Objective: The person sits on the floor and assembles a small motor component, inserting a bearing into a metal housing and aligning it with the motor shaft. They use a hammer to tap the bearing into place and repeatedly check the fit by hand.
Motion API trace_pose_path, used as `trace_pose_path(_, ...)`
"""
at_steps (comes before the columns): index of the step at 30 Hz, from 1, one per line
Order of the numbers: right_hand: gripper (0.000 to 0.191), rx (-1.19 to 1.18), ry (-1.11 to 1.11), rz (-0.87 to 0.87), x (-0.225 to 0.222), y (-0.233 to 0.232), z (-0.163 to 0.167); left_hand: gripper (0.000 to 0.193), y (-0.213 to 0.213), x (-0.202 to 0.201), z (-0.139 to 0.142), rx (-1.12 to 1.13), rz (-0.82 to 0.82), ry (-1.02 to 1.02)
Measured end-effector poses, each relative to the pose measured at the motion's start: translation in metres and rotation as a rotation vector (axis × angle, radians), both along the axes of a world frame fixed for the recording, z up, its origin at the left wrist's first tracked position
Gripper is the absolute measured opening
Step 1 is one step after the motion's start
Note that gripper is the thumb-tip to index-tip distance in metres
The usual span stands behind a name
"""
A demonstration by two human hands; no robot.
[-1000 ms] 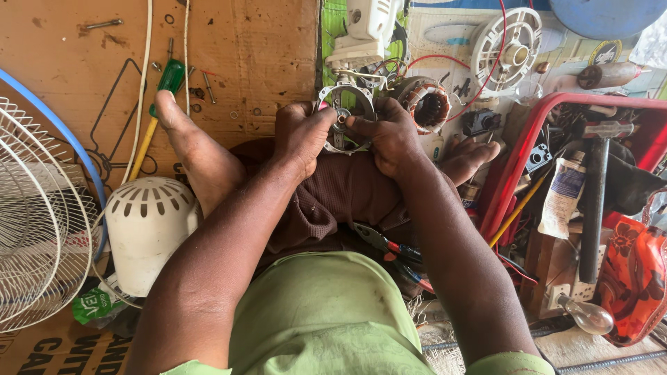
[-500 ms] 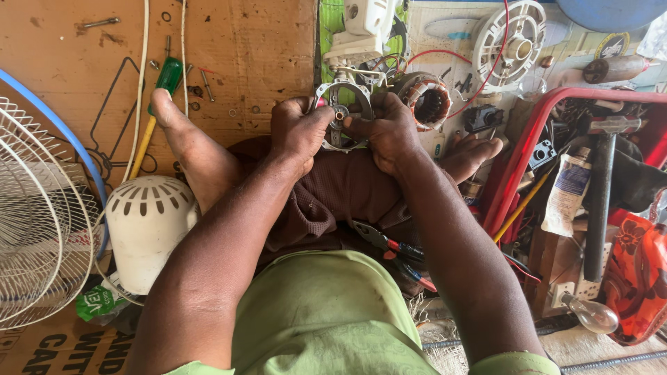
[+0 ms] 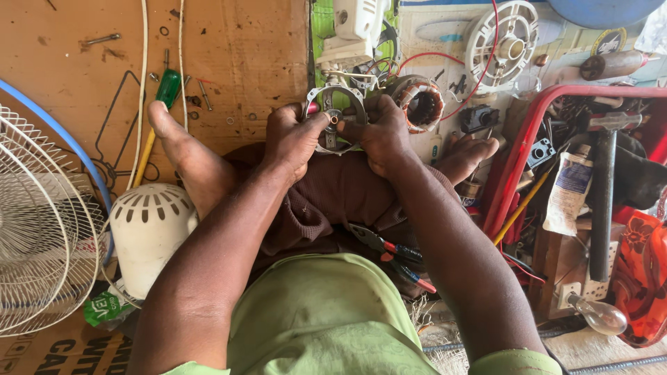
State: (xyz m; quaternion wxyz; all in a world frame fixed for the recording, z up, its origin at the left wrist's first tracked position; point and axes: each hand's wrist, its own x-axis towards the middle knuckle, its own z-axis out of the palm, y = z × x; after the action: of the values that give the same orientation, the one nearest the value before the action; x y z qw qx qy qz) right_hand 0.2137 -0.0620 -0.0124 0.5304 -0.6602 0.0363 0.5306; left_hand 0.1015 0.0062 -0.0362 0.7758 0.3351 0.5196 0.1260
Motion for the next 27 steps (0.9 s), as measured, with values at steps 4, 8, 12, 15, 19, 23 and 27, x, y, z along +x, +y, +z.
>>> trace_pose_path(4,0.048,-0.047,-0.087,0.025,-0.001,-0.001,0.002,0.012,0.000,-0.002,0.000,0.029,-0.056,-0.014)
trace_pose_path(8,0.047,-0.043,-0.120,0.040,-0.002,0.000,0.002,0.021,-0.001,-0.004,0.000,0.167,-0.123,0.041)
trace_pose_path(12,0.046,-0.082,-0.155,0.112,-0.002,0.001,-0.001,0.019,0.000,-0.004,0.000,0.167,-0.171,0.127)
trace_pose_path(15,0.045,-0.060,-0.210,0.127,-0.003,0.000,-0.003,0.022,0.000,-0.002,0.000,0.161,-0.134,0.128)
trace_pose_path(19,0.042,-0.007,-0.118,0.107,-0.001,-0.001,-0.006,0.025,0.000,0.000,-0.002,0.099,-0.068,0.116)
trace_pose_path(23,0.038,-0.015,0.080,-0.041,0.001,0.004,-0.007,0.027,0.000,-0.001,-0.005,0.054,0.006,0.085)
trace_pose_path(27,0.039,-0.215,0.019,-0.040,0.000,0.012,-0.005,0.029,0.000,-0.002,-0.008,0.008,0.006,0.078)
